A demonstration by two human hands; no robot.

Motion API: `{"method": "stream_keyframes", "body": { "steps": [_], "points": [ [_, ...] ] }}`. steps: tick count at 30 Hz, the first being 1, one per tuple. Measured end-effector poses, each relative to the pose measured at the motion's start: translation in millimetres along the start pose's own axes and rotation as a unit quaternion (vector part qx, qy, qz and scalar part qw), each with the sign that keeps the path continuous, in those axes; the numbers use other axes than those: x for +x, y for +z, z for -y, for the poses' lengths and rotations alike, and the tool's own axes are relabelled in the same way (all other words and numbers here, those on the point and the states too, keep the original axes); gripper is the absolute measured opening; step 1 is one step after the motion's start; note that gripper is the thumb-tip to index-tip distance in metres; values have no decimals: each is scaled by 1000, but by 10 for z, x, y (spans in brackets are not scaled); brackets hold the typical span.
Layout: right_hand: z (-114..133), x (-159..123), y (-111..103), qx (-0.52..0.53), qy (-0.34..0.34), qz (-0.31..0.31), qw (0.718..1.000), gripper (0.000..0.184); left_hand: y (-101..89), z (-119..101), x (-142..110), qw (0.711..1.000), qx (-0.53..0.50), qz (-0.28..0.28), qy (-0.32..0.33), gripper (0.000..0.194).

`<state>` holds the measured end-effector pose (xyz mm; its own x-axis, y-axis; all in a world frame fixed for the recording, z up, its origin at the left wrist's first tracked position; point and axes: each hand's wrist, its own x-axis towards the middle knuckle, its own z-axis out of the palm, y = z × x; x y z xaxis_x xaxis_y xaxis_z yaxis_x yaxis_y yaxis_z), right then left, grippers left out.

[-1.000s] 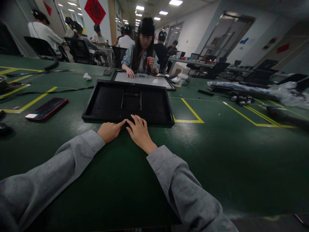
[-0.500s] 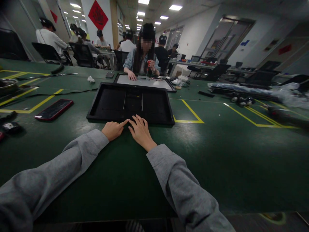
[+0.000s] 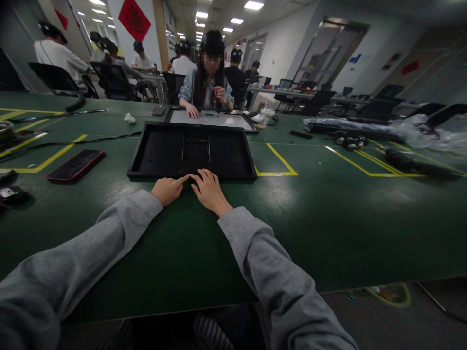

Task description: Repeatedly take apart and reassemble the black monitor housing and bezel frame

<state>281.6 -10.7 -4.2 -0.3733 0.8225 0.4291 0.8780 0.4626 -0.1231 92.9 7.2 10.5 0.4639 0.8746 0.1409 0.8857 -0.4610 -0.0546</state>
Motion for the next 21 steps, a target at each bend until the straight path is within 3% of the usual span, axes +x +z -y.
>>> {"method": "stream_keyframes", "body": {
  "steps": [4,7,10,12,15,17,21],
  "points": [
    [-29,-14,-10,17,13,5,1000,49,-1,21,-3,999,-49,-16,2,52],
    [-78,-51,-15,31,18,0,999,51,-36,149,5,985,-112,-123,-32,48],
    [-135,-91,-18,47,26,-6,999,49,-69,464,22,947,-125,-236,-179,47],
    [-166,-106,-16,55,30,-12,998,47,-55,762,30,911,-118,-259,-299,52],
    [-190,-108,-12,62,28,-22,997,45,29,1205,41,880,-126,-234,-393,65],
    [-187,-104,-8,62,27,-22,997,45,105,1417,56,874,-156,-184,-423,61],
    [-171,-101,0,53,33,-19,998,45,233,1588,94,899,-199,-117,-371,53]
  ]
}}
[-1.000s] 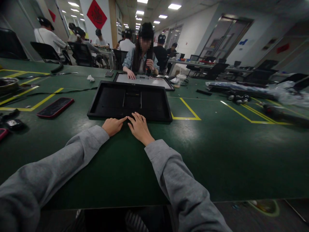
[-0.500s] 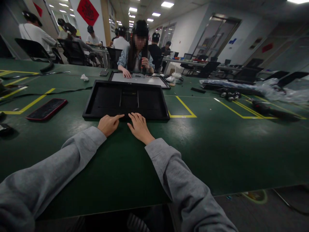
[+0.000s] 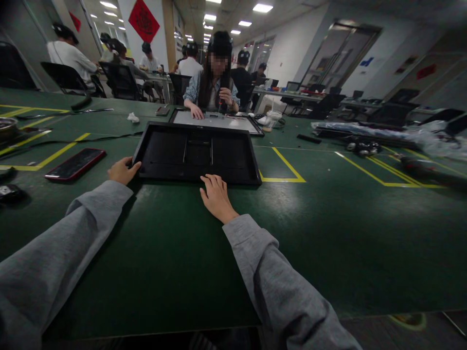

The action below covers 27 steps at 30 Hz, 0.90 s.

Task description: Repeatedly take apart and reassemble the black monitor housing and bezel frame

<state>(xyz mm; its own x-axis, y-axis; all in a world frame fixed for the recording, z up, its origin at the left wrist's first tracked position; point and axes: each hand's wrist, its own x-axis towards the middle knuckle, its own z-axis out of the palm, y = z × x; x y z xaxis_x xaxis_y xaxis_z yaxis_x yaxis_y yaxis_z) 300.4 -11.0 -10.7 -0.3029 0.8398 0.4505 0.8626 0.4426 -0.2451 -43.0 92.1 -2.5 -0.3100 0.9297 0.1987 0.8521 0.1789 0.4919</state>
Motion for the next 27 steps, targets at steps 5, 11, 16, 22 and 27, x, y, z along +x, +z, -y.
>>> {"method": "stream_keyframes", "body": {
  "steps": [5,11,16,22,27],
  "points": [
    [-150,14,-23,-41,-3,-8,999,44,52,29,26,1000,16,-2,15,53],
    [-529,32,-154,-104,32,-10,994,34,24,-37,-16,999,20,-31,26,47],
    [-531,48,-231,-98,18,-29,995,31,-36,-120,-108,995,2,-94,44,45],
    [-502,56,-239,-100,16,-41,994,31,-43,-122,-99,996,6,-81,26,45],
    [-577,39,-209,-92,21,-18,995,29,20,-44,-21,999,13,-29,29,47]
  ]
}}
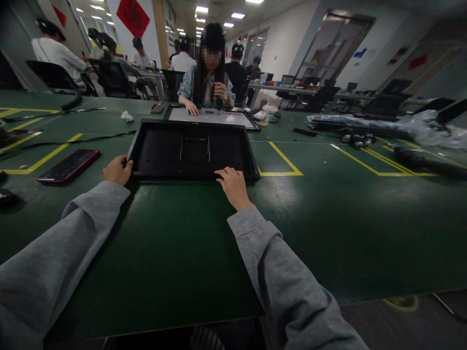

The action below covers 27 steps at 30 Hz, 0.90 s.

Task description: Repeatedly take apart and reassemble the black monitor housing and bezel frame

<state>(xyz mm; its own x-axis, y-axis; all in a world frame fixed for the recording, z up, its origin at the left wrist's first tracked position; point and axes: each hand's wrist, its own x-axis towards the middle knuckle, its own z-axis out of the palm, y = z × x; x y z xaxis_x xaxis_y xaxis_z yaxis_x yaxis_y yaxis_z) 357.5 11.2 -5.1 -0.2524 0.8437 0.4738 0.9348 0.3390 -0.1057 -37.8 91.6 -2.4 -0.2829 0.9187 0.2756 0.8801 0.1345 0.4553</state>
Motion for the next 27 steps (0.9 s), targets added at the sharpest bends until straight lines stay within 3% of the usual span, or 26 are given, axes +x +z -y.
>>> {"method": "stream_keyframes", "body": {
  "steps": [12,27],
  "points": [
    [-9,-32,2,19,7,5,1000,30,8,46,27,999,-30,18,-7,58],
    [-31,-45,94,45,30,-3,999,34,23,45,22,999,4,20,36,53]
  ]
}}
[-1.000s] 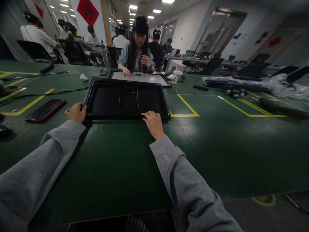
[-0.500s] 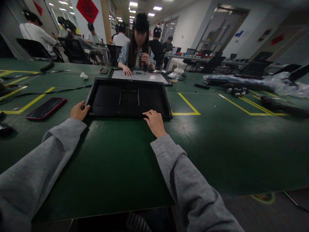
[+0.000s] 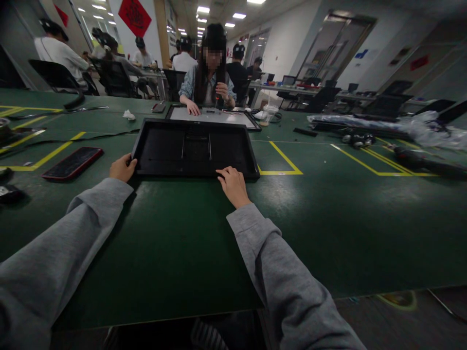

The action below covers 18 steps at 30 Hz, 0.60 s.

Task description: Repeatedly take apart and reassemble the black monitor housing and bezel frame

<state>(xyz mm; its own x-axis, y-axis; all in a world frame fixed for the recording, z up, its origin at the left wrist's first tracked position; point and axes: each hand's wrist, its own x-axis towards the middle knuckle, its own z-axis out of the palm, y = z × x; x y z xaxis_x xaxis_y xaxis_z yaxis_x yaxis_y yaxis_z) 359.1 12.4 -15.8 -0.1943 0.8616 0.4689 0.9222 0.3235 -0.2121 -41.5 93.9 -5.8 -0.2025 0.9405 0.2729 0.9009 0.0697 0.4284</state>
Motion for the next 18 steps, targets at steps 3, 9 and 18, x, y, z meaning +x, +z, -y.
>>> {"method": "stream_keyframes", "body": {
  "steps": [3,9,18],
  "points": [
    [38,4,1,26,40,-18,999,36,-6,18,8,1000,10,5,12,52],
    [274,51,-10,81,73,-90,990,43,-16,-35,-49,998,42,20,36,51],
    [899,-35,-3,111,-37,-28,993,40,171,-741,-541,983,-37,98,151,56]
  ]
}}
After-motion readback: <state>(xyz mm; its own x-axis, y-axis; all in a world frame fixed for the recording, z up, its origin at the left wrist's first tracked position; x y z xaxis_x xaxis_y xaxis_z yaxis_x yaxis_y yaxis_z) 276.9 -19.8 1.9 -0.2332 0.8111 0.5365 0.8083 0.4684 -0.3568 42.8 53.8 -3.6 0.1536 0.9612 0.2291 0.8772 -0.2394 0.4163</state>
